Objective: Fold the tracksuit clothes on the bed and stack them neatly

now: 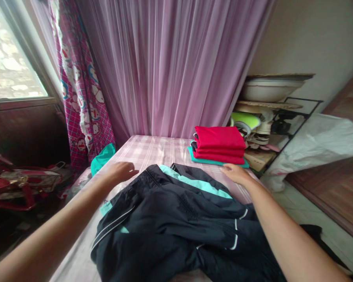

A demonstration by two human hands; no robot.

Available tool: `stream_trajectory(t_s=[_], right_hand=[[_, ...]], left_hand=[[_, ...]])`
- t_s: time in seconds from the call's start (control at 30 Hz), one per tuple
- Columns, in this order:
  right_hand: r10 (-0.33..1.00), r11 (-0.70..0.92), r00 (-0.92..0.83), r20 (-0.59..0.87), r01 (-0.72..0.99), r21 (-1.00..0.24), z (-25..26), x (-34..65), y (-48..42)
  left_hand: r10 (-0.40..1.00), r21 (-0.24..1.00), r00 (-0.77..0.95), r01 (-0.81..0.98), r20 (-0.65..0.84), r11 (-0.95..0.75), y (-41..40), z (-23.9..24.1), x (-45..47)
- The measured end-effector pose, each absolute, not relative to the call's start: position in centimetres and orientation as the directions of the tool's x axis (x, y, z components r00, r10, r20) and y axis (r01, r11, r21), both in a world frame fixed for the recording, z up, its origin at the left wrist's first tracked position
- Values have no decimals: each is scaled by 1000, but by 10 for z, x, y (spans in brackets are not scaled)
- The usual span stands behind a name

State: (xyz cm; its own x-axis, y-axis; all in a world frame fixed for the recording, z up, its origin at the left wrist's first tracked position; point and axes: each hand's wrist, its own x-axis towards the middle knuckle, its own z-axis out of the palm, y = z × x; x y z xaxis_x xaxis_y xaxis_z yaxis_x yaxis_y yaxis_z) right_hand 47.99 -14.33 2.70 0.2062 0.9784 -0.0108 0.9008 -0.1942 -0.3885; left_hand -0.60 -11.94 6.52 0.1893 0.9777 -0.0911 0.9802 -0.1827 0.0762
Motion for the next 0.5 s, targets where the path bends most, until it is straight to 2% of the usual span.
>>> stream_trajectory(t_s=[0.1, 0.2, 0.37, 0.43, 0.5], right_hand=[[957, -284, 286, -41, 903, -322, 7, 442, -119], [957, -277, 239, -164, 920, -277, -12, 418, -115], [947, -209, 148, -284, 957, -200, -10, 410, -120], [959, -175, 109, -261, 953, -247, 4, 418, -120], [988, -140, 101, -117, 904, -405, 24, 429, -122]], left_hand=[[990, 107, 132, 986, -57, -126, -95, 54, 40], [985, 145, 57, 989, -164, -33, -74, 35, 71], [940, 204, 84, 979, -329, -17, -61, 22, 72], [907, 241, 120, 970, -403, -21, -67, 24, 63], [868, 264, 138, 964, -478, -8, -80, 25, 50]])
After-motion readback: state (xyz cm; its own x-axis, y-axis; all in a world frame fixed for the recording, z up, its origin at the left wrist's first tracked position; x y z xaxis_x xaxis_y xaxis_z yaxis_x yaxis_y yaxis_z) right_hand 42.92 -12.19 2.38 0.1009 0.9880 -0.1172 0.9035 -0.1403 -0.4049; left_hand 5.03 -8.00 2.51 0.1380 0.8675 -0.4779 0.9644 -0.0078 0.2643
